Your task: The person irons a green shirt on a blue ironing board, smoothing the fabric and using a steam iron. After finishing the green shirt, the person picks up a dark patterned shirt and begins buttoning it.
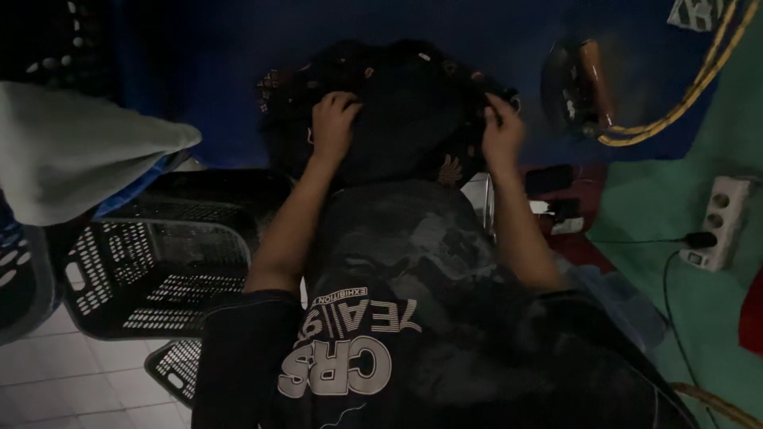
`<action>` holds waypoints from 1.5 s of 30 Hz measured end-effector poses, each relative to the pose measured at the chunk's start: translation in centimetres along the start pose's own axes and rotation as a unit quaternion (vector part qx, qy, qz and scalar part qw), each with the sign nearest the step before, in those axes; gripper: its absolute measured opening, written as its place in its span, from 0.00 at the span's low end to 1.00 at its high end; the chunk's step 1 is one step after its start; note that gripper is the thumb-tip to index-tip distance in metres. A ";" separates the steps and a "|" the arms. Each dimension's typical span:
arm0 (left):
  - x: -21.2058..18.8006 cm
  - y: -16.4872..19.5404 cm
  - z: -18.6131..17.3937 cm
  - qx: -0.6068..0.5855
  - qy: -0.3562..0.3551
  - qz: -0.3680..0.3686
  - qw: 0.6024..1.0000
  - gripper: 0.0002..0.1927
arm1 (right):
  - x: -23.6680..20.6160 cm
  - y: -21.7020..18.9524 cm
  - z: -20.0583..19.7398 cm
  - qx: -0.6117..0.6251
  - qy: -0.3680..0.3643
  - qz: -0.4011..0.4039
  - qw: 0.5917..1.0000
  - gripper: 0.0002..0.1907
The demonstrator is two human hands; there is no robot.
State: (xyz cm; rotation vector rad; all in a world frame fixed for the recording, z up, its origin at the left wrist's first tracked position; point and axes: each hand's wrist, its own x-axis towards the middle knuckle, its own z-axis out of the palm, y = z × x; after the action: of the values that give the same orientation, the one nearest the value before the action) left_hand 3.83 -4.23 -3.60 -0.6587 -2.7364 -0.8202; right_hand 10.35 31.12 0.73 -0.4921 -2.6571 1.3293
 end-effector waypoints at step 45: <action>8.4 20.3 -14.7 -0.228 0.229 0.092 0.942 0.09 | -6.5 -22.3 -5.0 0.217 0.102 -0.168 0.956 0.12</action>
State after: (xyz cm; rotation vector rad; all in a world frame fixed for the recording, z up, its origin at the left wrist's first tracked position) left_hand 7.10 5.62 20.69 -0.6841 -2.0496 -1.3780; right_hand 12.60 20.21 21.73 -0.1048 -2.0769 1.5814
